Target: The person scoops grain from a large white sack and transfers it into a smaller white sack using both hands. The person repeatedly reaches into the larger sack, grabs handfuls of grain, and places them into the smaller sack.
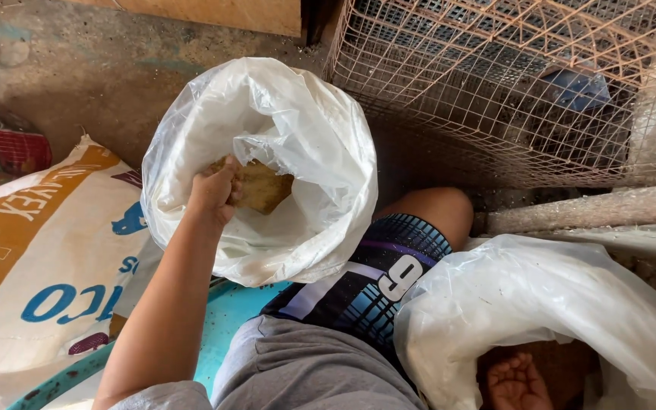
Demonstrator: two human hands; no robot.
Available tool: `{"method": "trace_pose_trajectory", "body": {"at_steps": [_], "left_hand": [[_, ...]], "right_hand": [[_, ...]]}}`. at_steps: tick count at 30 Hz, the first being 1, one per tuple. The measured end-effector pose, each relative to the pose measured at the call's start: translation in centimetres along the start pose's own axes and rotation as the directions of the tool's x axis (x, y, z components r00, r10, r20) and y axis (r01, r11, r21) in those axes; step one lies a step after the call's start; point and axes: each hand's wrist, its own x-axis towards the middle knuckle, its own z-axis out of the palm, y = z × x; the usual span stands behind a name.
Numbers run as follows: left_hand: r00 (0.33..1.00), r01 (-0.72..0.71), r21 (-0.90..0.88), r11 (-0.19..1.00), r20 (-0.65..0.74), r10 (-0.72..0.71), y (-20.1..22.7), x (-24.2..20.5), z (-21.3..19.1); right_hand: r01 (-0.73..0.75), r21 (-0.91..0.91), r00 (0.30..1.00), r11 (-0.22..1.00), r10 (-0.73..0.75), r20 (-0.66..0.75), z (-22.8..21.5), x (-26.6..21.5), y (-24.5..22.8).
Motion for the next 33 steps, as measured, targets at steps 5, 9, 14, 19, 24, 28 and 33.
{"method": "trace_pose_trajectory", "body": {"at_steps": [5, 9, 14, 19, 24, 28, 33], "left_hand": [[0.997, -0.028, 0.006, 1.000, -0.072, 0.029, 0.5, -1.1, 0.4], [0.999, -0.045, 0.077, 0.996, -0.012, 0.046, -0.5, 1.3, -0.1], [0.974, -0.223, 0.438, 0.871, 0.058, 0.220, 0.9, -1.7, 0.4], [0.983, -0.181, 0.504, 0.845, 0.064, 0.173, 2.3, -4.1, 0.8], [0.981, -0.192, 0.500, 0.844, 0.108, 0.159, 1.8, -1.8, -0.1], [0.977, -0.208, 0.626, 0.751, 0.098, 0.189, 2.3, -2.5, 0.0], [0.971, -0.238, 0.575, 0.783, 0.155, 0.181, 2.4, -3.0, -0.1]], "right_hand": [[-0.008, 0.042, 1.000, 0.999, 0.007, 0.002, 0.1, -0.2, 0.2], [-0.009, 0.037, 1.000, 0.999, 0.009, 0.023, 0.4, -1.0, 0.3], [0.003, 0.012, 1.000, 1.000, -0.003, 0.008, 0.3, -0.7, 0.4], [0.016, 0.003, 1.000, 1.000, -0.016, 0.006, 0.7, -1.4, 0.6], [0.014, -0.016, 1.000, 1.000, -0.014, 0.014, 1.0, -1.8, 1.0], [0.002, -0.051, 0.999, 0.999, 0.000, 0.046, 0.8, -1.5, 1.1], [0.008, -0.044, 0.998, 0.999, -0.006, 0.060, 1.1, -1.9, 1.2]]}}
